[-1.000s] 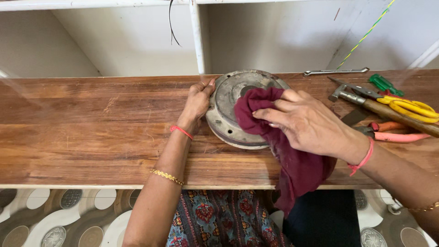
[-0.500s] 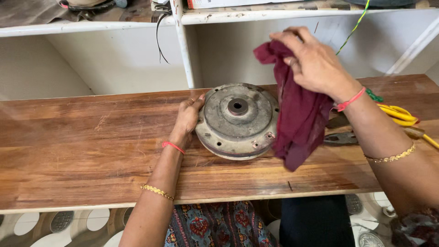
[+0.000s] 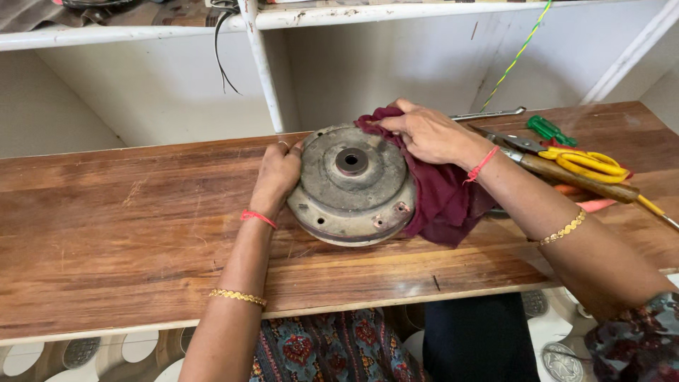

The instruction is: The person wipes a circular metal part with a cloth, then uses a screwdriver and hammer to pry and separate the part into two pieces. The person then removes a rubber ring from one of the separated pieces.

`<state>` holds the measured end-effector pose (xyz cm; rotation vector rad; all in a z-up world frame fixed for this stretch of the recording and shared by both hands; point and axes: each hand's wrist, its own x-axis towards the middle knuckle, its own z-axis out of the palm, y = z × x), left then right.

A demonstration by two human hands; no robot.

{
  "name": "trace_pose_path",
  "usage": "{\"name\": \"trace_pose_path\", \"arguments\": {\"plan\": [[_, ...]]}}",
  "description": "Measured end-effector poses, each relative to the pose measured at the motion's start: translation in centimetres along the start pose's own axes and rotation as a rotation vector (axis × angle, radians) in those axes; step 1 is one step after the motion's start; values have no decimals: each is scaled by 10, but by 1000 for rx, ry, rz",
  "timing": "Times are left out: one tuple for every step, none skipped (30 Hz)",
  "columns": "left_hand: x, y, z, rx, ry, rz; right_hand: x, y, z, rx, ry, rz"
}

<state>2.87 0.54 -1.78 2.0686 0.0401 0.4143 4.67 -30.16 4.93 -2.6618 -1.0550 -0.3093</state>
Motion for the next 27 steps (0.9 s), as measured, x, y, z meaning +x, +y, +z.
{"name": "trace_pose_path", "arguments": {"plan": [[-2,3,1,-15,7,0,-3,-3,-3,8,-4,7],[-4,4,0,-28,21,-5,-3,-9,-5,18,-10,7],[-7,5,0,-41,35,-10,-8,-15,-7,42,9,3],[-8,7,-2,-35,59,-26,-14,-22,-11,67,35,-7],[-9,9,-3,-29,83,-41,-23,-29,-14,92,61,-16],[-10,12,-3,-28,108,-56,-35,-36,-18,54,106,-61],[-11,13,-5,-23,120,-64,-49,-42,-21,16,151,-106],[-11,14,-4,-22,125,-73,-64,-48,-23,-24,193,-144],[-11,14,-3,-20,129,-82,-75,-55,-22,-78,185,-117],[-12,13,-2,-23,131,-69,-88,-64,-21,-129,174,-84],[-12,12,-1,-26,134,-55,-99,-74,-20,-181,162,-51],[-12,12,-1,-28,137,-40,-106,-84,-18,-209,166,-66],[-13,11,1,-30,129,-39,-113,-95,-17,-236,171,-82],[-13,12,0,-30,130,-37,-116,-105,-17,-262,180,-105],[-13,12,-1,-30,131,-34,-120,-114,-17,-261,192,-122],[-13,13,-3,-36,128,-37,-123,-122,-17,-258,207,-144],[-13,14,-4,-42,126,-40,-123,-126,-18,-254,221,-165],[-14,16,-4,-48,118,-42,-124,-127,-18,-253,228,-158],[-15,16,-6,-70,93,-17,-125,-127,-17,-251,235,-150],[-15,17,-7,-95,67,10,-125,-123,-18,-253,242,-142],[-15,19,-9,-119,41,37,-123,-117,-18,-278,262,-119],[-16,19,-9,-116,42,40,-120,-110,-18,-304,278,-96],[-17,20,-10,-114,44,42,-114,-102,-18,-330,294,-73],[-17,20,-11,-110,47,42,-104,-92,-18,-300,294,-92],[-17,20,-12,-113,47,47,-92,-80,-21,-270,295,-111],[-17,21,-12,-116,49,51,-79,-68,-23,-240,294,-133],[-18,22,-12,-120,52,55,-67,-57,-26,-249,245,-127]]}}
